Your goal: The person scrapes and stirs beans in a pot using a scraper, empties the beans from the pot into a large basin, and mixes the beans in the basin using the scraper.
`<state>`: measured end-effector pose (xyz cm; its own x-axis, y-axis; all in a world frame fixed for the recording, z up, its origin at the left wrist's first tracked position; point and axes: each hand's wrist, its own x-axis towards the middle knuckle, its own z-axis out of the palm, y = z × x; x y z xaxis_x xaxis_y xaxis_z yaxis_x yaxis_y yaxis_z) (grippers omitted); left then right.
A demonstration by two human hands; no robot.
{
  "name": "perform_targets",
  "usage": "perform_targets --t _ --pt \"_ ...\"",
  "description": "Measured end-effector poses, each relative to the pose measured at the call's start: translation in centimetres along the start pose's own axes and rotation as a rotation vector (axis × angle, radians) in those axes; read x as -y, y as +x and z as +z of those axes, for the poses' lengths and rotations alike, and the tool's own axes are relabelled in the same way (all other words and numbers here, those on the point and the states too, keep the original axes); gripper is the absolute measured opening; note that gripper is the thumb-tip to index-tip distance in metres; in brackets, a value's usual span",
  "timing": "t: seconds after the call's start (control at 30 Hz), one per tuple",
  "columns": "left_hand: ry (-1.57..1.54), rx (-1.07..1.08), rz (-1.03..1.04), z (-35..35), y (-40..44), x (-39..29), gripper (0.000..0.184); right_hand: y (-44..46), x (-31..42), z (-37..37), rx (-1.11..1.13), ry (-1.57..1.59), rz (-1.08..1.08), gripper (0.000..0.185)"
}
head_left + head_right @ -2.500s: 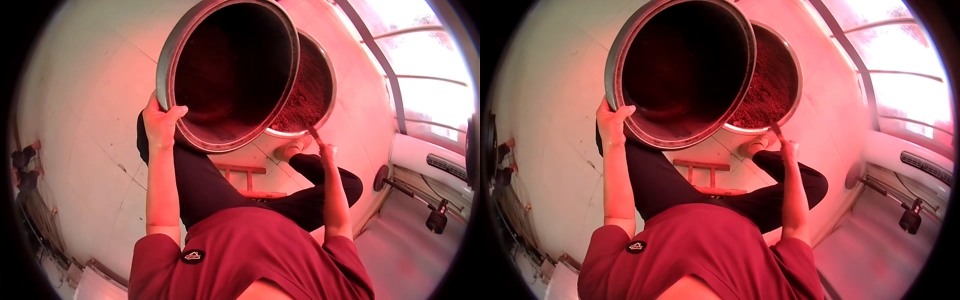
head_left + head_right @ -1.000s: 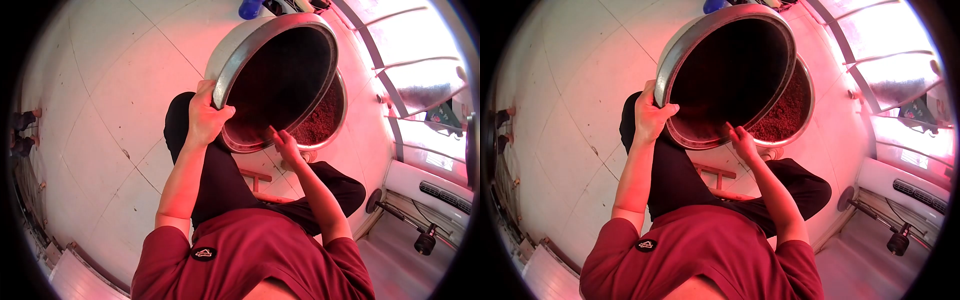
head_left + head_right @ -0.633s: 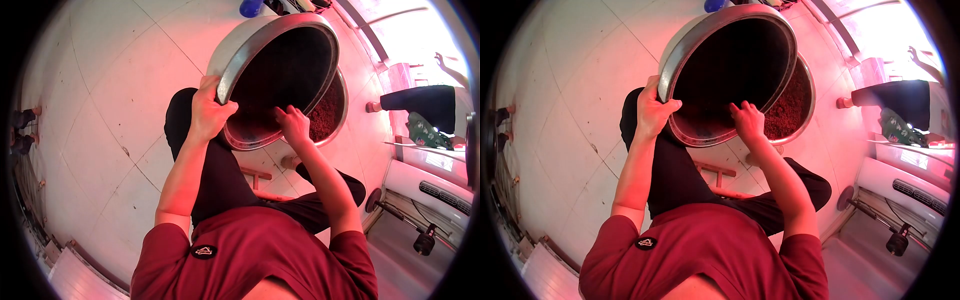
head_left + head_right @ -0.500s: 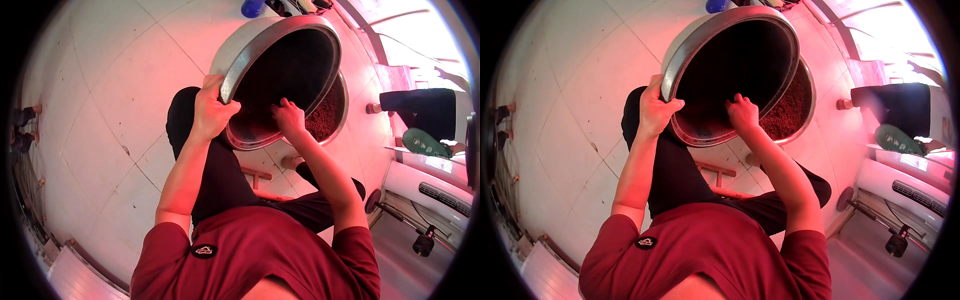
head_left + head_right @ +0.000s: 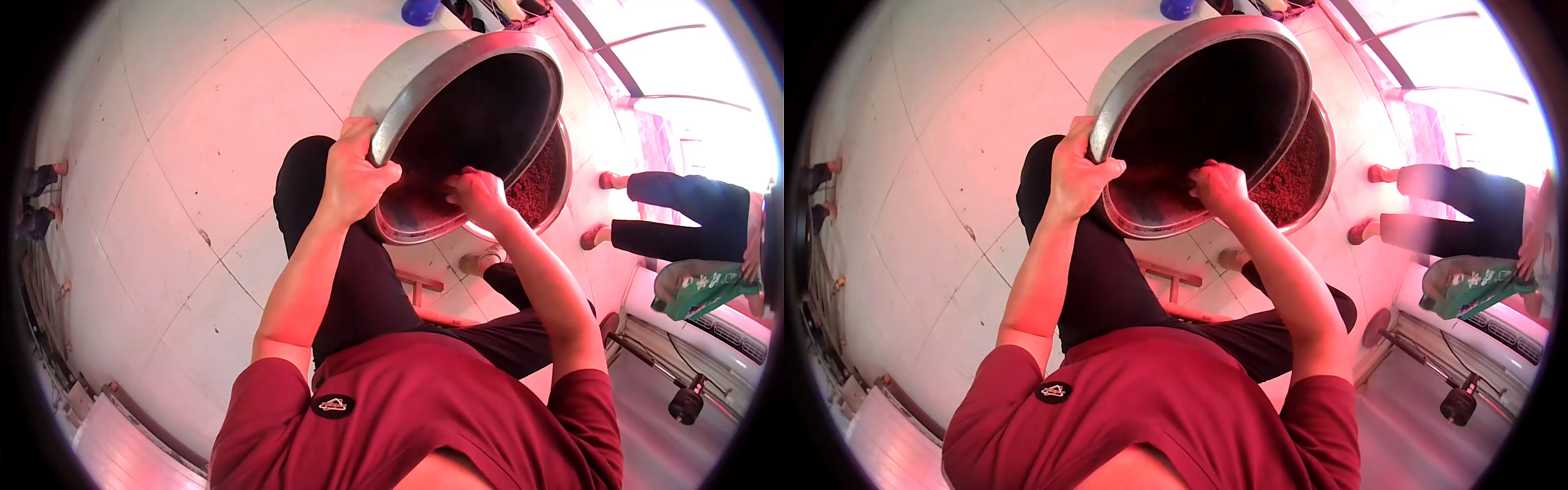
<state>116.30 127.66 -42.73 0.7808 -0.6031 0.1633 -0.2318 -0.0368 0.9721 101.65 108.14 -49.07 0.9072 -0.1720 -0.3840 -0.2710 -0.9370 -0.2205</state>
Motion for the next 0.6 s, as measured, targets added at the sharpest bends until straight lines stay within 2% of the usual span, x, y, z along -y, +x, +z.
perform_targets --t 0.03,0.1,0.17,0.27,0.4,0.5,0.6 --pt "0.01 0.017 -0.002 -0.1 0.0 0.2 0.023 0.2 0.0 -0.7 0.089 -0.145 0.049 0.026" --pt "0.027 0.051 -0.009 -0.3 -0.1 0.6 0.035 0.3 -0.1 -1.6 -0.029 -0.115 0.075 0.025" --pt "0.027 0.045 -0.03 -0.4 -0.1 0.4 0.035 0.2 -0.4 -1.4 -0.191 -0.033 0.077 0.025" --pt "0.024 0.036 -0.01 -0.2 0.0 0.5 0.035 0.2 -0.5 -0.4 -0.239 0.014 0.099 0.027" --pt "0.053 0.063 -0.07 -0.4 -0.1 0.1 0.036 0.6 -0.6 1.8 -0.228 0.033 0.153 0.025" --pt "0.065 0.081 0.002 -0.2 0.0 0.4 0.036 0.5 0.3 1.8 -0.229 0.055 0.165 0.02" --pt "0.045 0.075 -0.042 -0.2 0.0 0.0 0.036 0.7 -0.4 2.3 -0.168 0.056 0.135 0.021"
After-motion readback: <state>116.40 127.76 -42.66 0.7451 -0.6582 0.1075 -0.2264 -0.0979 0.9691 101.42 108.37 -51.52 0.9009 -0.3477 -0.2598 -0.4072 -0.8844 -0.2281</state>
